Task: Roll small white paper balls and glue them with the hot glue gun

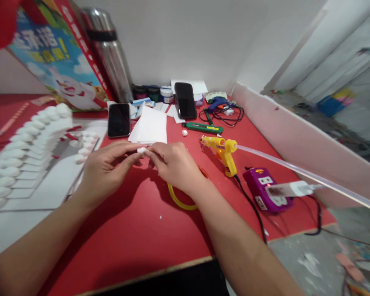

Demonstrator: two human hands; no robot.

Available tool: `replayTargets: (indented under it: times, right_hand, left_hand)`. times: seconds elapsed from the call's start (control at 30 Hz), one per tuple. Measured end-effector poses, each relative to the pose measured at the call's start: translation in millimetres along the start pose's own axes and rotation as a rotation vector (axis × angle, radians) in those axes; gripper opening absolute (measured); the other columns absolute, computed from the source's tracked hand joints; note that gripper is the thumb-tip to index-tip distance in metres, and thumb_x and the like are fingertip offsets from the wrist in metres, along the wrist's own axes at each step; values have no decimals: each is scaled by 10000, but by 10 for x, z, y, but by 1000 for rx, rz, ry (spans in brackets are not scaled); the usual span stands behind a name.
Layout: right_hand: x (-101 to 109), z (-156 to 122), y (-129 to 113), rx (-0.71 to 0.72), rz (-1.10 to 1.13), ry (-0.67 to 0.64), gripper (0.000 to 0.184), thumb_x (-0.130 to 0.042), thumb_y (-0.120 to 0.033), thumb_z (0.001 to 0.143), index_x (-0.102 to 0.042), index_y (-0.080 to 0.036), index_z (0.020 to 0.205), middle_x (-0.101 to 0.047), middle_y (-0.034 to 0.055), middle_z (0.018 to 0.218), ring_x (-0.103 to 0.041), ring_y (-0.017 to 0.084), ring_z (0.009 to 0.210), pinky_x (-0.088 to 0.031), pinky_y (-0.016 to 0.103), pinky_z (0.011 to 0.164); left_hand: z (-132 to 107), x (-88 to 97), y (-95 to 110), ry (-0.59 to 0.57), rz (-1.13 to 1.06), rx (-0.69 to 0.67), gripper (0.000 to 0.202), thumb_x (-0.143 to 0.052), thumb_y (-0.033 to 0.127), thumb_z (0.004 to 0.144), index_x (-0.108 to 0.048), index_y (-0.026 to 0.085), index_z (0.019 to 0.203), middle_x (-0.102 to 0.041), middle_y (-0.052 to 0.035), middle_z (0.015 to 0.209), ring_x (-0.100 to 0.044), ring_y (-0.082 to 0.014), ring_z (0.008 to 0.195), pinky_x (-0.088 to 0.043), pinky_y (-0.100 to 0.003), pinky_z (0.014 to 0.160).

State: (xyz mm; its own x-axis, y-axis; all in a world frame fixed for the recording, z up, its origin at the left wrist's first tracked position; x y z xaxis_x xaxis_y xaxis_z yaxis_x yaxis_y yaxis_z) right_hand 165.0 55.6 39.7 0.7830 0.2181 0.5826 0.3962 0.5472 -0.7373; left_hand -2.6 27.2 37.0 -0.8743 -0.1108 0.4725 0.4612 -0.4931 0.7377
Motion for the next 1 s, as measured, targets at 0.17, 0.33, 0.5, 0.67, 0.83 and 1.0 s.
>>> replayTargets:
  times: [0.17, 0.33, 0.5, 0.67, 0.83, 1.0]
  right_hand:
    - [20, -42, -112, 127, -74, 43, 185, -563, -181, 1015, -738, -142, 970, -760, 42, 817, -649, 116, 675, -467, 228, 673]
    - [52, -63, -152, 149, 65, -26, 221, -521, -213, 1048, -727, -165, 1115, -773, 32, 860, -685, 112, 678, -521, 219, 692]
    - [50, -59, -131, 53, 219, -97, 269, -521, -267, 1061, -721, -178, 1219, -724, -14, 728, -700, 98, 592, -531, 190, 612]
    - [39, -55, -110, 38, 101, -104, 257, -506, -253, 1065, -741, -151, 1071, -703, -4, 680, -682, 104, 585, -499, 202, 615]
    - [12, -48, -118, 86, -112, -84, 237, -523, -168, 1020, -719, -134, 890, -721, 38, 728, -647, 119, 643, -451, 236, 658]
    - [56, -26, -59, -132, 142, 153, 340, -596, -360, 1016, -694, -156, 762, -687, 5, 635, -544, 78, 477, -411, 223, 541]
  left_hand:
    - [-45, 26, 81, 98, 161, -173, 176, -648, 161, 974, -754, 142, 1112, -790, -77, 993, -725, -156, 849, -547, -261, 814]
    - [-80, 53, 139, 161, 247, -254, 114, -721, 152, 931, -740, 149, 1043, -799, -59, 978, -727, -141, 847, -537, -237, 805]
    - [-85, 49, 151, 168, 278, -293, 119, -740, 169, 920, -736, 158, 1038, -806, -58, 974, -742, -162, 883, -535, -252, 810]
    - [-59, 34, 87, 89, 212, -210, 146, -697, 188, 949, -747, 161, 1084, -803, -71, 983, -742, -170, 851, -535, -263, 784]
    - [-20, 26, 51, 28, 59, -126, 210, -697, 189, 939, -779, 168, 1131, -803, -96, 1062, -745, -190, 929, -555, -269, 843]
    - [-12, -93, -186, -54, -585, 477, 193, -813, 268, 851, -787, 169, 1015, -776, -35, 829, -693, -137, 606, -584, -249, 617]
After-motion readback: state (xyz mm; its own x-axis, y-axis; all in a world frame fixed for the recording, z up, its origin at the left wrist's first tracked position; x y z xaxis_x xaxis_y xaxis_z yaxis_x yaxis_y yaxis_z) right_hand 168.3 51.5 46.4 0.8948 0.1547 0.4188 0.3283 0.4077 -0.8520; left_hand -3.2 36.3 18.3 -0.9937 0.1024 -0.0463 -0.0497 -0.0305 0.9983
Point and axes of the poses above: each hand's wrist, its own z-axis towards the middle knuckle, its own x-axis out of the back of the hand, y = z × x, the point moved 4 cm from there along z, towards the middle knuckle
